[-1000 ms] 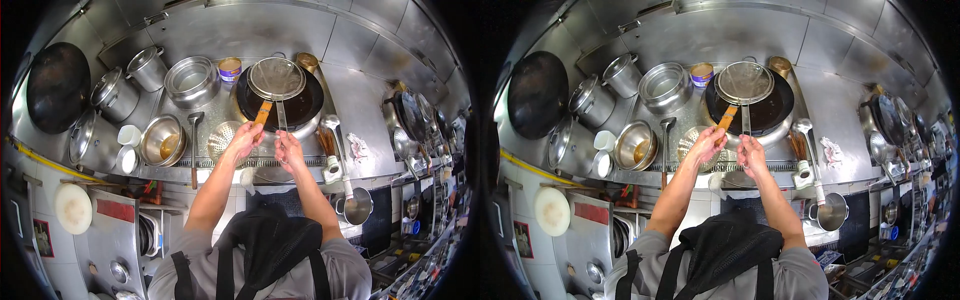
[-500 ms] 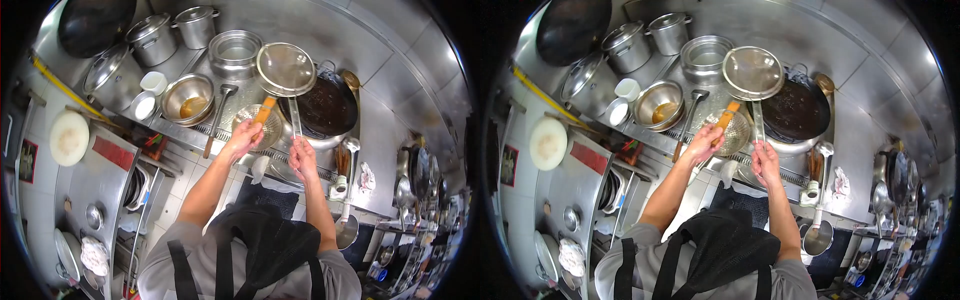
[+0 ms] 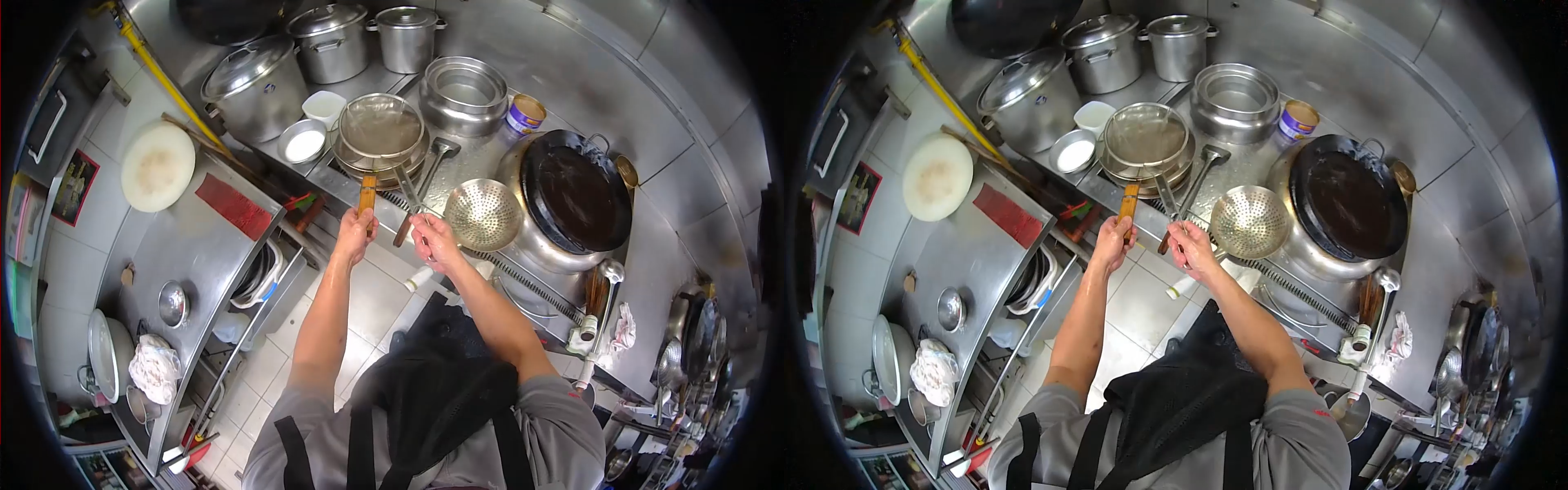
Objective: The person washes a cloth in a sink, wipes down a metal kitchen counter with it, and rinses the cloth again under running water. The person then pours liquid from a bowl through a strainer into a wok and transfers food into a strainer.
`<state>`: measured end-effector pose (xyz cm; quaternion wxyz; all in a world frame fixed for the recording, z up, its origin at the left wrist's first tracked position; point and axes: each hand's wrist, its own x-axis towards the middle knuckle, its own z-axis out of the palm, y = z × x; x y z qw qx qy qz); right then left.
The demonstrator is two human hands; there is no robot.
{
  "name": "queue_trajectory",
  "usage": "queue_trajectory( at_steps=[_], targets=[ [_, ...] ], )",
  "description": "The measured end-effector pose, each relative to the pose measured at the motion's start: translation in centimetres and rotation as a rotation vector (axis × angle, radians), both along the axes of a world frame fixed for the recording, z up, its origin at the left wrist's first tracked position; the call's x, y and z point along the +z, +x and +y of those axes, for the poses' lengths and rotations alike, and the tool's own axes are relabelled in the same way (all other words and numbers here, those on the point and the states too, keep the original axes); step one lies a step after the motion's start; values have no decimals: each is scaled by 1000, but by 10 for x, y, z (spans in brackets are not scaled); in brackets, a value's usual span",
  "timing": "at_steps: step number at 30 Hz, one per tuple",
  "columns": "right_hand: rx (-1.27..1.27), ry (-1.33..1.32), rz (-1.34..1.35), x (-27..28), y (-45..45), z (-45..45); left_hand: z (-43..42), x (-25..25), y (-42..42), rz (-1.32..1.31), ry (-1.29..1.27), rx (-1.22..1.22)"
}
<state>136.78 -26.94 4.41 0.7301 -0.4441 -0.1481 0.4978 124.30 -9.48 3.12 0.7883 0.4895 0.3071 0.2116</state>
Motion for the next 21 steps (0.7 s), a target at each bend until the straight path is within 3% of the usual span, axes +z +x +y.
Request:
queue_trajectory(
  at_steps=[8, 12, 14, 21],
  targets=[
    [-261, 0, -82, 13, 5, -6, 0, 0, -27, -162, -6, 142],
    [-305, -73, -162, 7, 23, -11, 0, 9, -32, -89, 231, 178],
    [-275, -120, -201, -1, 22, -10, -2, 22, -33, -42, 300, 182],
    [-48, -188, -276, -41, -4, 15, -10, -1, -3, -104, 78, 79]
  ],
)
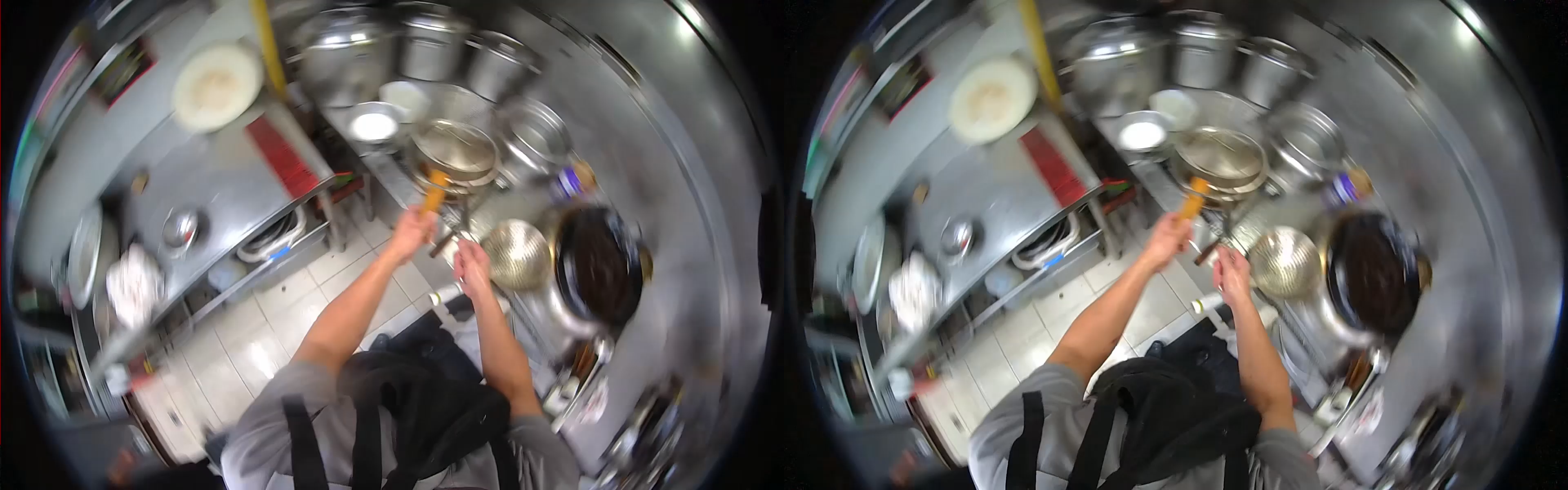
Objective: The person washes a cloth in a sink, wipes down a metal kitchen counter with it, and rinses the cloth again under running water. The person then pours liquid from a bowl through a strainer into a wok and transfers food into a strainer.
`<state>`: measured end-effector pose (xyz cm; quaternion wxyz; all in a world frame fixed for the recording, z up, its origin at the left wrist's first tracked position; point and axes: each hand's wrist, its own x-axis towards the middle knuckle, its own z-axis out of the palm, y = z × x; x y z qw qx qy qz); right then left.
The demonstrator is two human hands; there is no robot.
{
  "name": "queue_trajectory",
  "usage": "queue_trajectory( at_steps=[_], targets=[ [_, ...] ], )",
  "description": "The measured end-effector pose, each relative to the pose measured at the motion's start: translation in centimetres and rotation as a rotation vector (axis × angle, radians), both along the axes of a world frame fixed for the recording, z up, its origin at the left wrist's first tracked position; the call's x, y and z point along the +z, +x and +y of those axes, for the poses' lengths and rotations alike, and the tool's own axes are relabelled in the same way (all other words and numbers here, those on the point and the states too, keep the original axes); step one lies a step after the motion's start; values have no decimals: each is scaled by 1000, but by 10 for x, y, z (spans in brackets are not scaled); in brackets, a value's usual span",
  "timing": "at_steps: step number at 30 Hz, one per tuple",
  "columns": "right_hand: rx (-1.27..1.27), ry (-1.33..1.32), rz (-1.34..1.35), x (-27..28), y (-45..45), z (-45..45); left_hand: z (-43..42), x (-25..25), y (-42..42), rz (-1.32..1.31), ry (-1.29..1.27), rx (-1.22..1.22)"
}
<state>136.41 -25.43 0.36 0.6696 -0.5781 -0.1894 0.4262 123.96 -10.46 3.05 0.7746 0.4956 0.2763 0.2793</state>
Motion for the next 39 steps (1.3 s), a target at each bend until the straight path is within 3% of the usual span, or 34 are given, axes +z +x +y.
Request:
queue_trajectory(
  at_steps=[1, 2, 3, 4, 5, 6, 7, 8, 9, 11, 14, 15, 17, 19, 21, 23, 24, 27, 29, 31, 32, 33, 35, 39],
  targets=[
    [44, -77, -95, -12, 6, 2, 5, -29, 10, -113, -14, -69],
    [46, -229, -403, -23, 20, 1, 3, -49, 19, -164, -51, -70],
    [-66, -240, -1212, -28, 31, 2, -8, -21, 10, -141, -45, -61],
    [-66, -243, -1629, -22, 52, 1, -12, -39, 25, -127, -69, 25],
    [-113, -193, -1662, 13, 50, 8, -14, -31, 23, -113, 0, -1],
    [-195, -219, -1458, 30, 48, 20, -23, -22, 21, -137, -27, 38],
    [-103, -171, -1237, 48, 46, 31, -26, -24, 25, -157, -76, -32],
    [63, -282, -624, 52, 61, 44, -33, -26, 32, -200, -115, 21],
    [120, -310, -369, 78, 46, 53, -44, -12, 39, -244, -142, 65],
    [376, -112, 62, 104, 32, 65, -54, 18, 33, -375, -140, 26],
    [495, -176, -4, 87, 66, 87, -62, 54, 18, -241, 167, 49],
    [845, -122, 164, 92, 86, 91, -65, 62, 8, -151, 252, 1],
    [608, -58, 44, 98, 69, 81, -68, 67, -3, -40, 358, -14],
    [500, -127, 88, 74, 101, 93, -78, 59, -21, -89, 306, 117],
    [611, -23, 120, 59, 119, 93, -103, 55, -56, -106, 206, 290],
    [786, 92, 286, 39, 143, 100, -126, 27, -99, -121, 158, 515],
    [1188, 243, 499, 38, 146, 104, -145, 19, -125, -111, 70, 638],
    [958, 132, 338, 47, 139, 97, -211, -23, -208, 30, -93, 946],
    [635, 12, 330, 63, 120, 88, -272, -60, -259, 68, -199, 1118],
    [671, 353, -137, -13, 184, 120, -338, -100, -298, 20, -266, 1326],
    [653, 580, -269, -16, 175, 111, -369, -112, -314, 89, -391, 1428],
    [681, 610, -171, -39, 204, 145, -401, -109, -322, 7, -417, 1585],
    [551, 560, -644, -13, 180, 131, -459, -119, -339, 25, -546, 1774],
    [527, 626, -391, 3, 157, 127, -547, -130, -362, -52, -649, 1954]
  ],
)
